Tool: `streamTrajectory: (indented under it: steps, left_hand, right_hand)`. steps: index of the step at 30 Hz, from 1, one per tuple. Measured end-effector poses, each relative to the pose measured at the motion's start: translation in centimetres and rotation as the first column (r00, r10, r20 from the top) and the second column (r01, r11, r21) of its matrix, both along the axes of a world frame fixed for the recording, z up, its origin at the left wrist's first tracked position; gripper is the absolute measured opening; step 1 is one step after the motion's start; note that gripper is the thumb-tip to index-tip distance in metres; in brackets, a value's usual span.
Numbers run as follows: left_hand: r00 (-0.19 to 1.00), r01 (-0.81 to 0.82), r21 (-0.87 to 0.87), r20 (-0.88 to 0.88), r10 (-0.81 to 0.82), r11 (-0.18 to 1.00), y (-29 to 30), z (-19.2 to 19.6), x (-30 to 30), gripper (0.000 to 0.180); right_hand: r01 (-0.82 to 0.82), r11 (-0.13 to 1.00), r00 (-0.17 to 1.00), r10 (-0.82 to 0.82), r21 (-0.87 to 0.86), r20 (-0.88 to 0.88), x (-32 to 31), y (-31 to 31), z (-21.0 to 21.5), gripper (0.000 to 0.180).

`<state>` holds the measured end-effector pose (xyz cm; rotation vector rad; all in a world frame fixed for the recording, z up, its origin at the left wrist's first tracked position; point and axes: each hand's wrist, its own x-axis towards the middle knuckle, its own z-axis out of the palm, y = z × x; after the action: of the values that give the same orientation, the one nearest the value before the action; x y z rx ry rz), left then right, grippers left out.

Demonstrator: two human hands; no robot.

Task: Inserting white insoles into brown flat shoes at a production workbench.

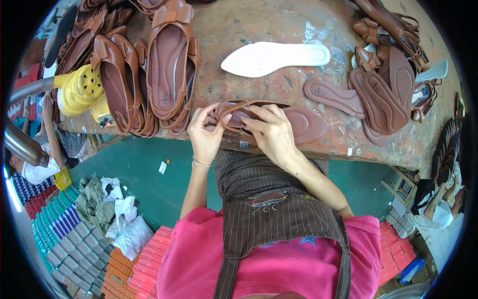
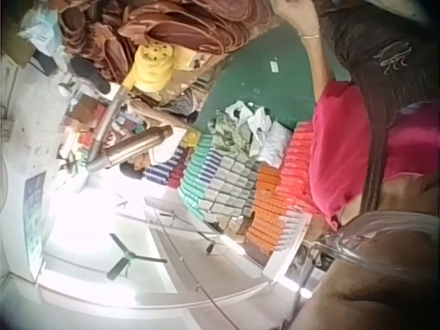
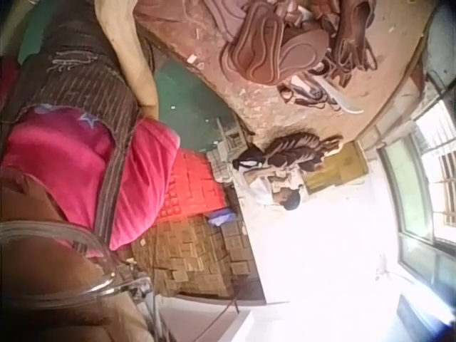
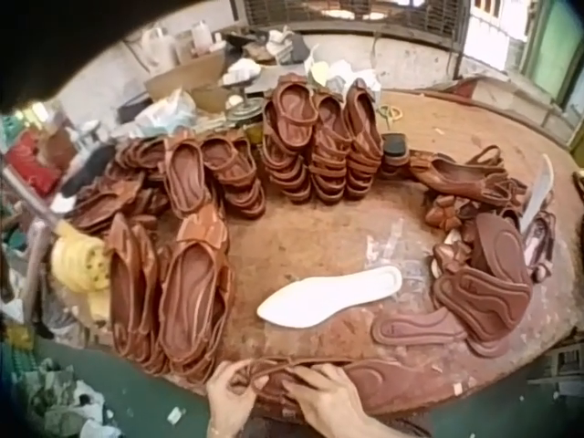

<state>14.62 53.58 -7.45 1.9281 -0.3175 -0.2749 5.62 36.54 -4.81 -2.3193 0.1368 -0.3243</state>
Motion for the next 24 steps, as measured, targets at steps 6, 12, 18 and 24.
streamTrajectory:
  steps: [6,12,18,24]
  left_hand:
    - [0.998,0.007,0.020,-0.058,-0.006,1.000,-0.9,0.0,0.5,0.028]
    - [0.991,-0.039,-0.009,-0.127,0.038,0.999,-1.0,-0.9,1.1,0.019]
    - [0.995,-0.052,-0.011,-0.084,0.051,0.999,-1.5,-1.3,1.9,0.009]
    - [0.999,-0.015,0.078,-0.038,0.018,0.997,-1.4,-0.4,1.9,0.013]
  right_hand:
    - [0.001,0.998,1.000,-0.001,-0.059,-0.005,0.3,0.4,-0.8,0.028]
    - [-0.133,0.990,0.991,0.132,-0.035,-0.031,0.4,0.5,-1.1,0.034]
    - [-0.294,0.935,0.955,0.277,-0.197,-0.110,0.4,1.0,-0.5,0.039]
    - [-0.141,0.865,0.982,0.063,-0.481,-0.175,-2.9,0.7,0.8,0.038]
